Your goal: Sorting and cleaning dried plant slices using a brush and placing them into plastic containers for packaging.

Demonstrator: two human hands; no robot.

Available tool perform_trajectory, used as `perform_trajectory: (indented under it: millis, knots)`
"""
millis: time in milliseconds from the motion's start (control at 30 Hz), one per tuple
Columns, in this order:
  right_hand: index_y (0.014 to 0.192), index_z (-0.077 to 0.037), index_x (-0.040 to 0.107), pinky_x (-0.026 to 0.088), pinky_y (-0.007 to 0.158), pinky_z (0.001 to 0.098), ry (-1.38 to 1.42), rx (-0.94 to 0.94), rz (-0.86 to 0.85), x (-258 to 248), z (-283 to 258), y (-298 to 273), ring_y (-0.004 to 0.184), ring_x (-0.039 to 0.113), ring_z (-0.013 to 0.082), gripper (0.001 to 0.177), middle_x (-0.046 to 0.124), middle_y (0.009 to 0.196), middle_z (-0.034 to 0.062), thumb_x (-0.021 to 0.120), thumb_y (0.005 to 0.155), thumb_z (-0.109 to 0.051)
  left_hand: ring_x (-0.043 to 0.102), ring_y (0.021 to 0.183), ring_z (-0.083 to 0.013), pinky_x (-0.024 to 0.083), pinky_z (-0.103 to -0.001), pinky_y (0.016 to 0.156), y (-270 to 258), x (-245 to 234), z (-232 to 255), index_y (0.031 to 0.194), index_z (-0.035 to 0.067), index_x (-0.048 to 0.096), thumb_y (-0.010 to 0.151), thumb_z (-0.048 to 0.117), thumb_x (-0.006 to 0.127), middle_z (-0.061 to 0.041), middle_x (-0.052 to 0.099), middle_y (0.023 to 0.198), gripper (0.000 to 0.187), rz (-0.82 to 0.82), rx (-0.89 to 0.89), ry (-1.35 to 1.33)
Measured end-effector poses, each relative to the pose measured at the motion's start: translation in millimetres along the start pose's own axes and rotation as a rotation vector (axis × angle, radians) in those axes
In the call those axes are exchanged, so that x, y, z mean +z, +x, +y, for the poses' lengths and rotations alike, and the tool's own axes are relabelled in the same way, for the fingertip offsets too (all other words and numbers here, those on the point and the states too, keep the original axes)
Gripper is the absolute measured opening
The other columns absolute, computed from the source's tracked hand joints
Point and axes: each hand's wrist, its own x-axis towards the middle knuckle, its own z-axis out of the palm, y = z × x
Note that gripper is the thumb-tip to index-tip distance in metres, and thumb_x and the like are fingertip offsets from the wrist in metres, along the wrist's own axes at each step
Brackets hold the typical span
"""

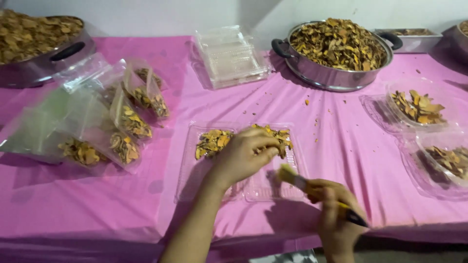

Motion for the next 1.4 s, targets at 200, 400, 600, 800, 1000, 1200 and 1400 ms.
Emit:
perform_trajectory:
  millis: [200,400,600,800,1000,1200,1400]
  knots:
    - [0.101,0.0,0.066,0.058,0.066,0.0289,0.422,0.217,0.153,-1,45,0,0.076,0.069,0.0252,0.036,0.072,0.107,0.0182,0.052,0.112,-0.032,0.066,0.097,-0.0236,0.057,-0.042,0.075,13,-3,-20,0.101,0.012,0.078,0.092,0.019,0.059,-0.004,0.074,0.098,0.022,0.129,-0.155,0.268]
    - [0.096,-0.001,0.069,0.059,0.064,0.0283,0.64,0.417,0.202,-12,48,9,0.072,0.068,0.0224,0.037,0.073,0.098,0.014,0.057,0.112,-0.032,0.068,0.077,-0.0201,0.062,-0.042,0.077,53,4,-14,0.08,0.011,0.077,0.094,0.018,0.07,-0.002,0.072,0.077,0.017,0.147,-0.063,0.489]
    - [0.095,-0.004,0.068,0.055,0.055,0.0263,0.645,0.384,0.196,-13,50,8,0.064,0.067,0.0216,0.033,0.075,0.097,0.0138,0.059,0.11,-0.033,0.069,0.093,-0.0209,0.059,-0.046,0.09,65,16,-25,0.098,0.011,0.073,0.095,0.042,0.067,-0.006,0.073,0.095,0.031,0.035,-0.167,0.539]
    - [0.098,-0.005,0.068,0.056,0.059,0.0255,0.596,0.313,0.176,-14,53,2,0.068,0.067,0.0204,0.031,0.074,0.103,0.0136,0.058,0.11,-0.032,0.069,0.087,-0.0311,0.054,-0.044,0.076,-14,-51,-67,0.108,0.01,0.077,0.088,0.03,0.071,-0.011,0.076,0.103,0.029,0.429,-0.173,0.528]
    - [0.121,-0.012,0.057,0.059,0.075,0.0193,0.606,0.215,0.174,-13,50,2,0.1,0.072,0.0208,0.02,0.065,0.136,0.0161,0.059,0.108,-0.026,0.067,0.095,-0.0404,0.053,-0.053,0.079,-120,-58,-79,0.126,0.007,0.064,0.093,0.042,0.065,-0.021,0.069,0.106,0.048,0.279,-0.532,0.59]
    - [0.125,0.009,0.054,0.059,0.09,0.041,0.16,-0.02,-0.132,-32,18,14,0.124,0.064,0.0391,0.021,0.053,0.151,0.028,0.047,0.108,-0.002,0.07,0.09,-0.0188,0.063,-0.032,0.08,-128,-33,-19,0.137,0.01,0.056,0.097,0.027,0.06,-0.009,0.072,0.111,0.043,0.13,-0.427,0.325]
    - [0.134,-0.007,0.063,0.043,0.111,0.0635,-0.398,-0.067,-0.478,-46,24,32,0.14,0.05,0.0331,0.048,0.049,0.16,0.0121,0.055,0.096,-0.036,0.069,0.086,-0.0229,0.051,-0.045,0.08,-130,-1,-55,0.121,0.014,0.064,0.094,0.039,0.064,0.003,0.073,0.092,0.037,0.42,-0.231,0.36]
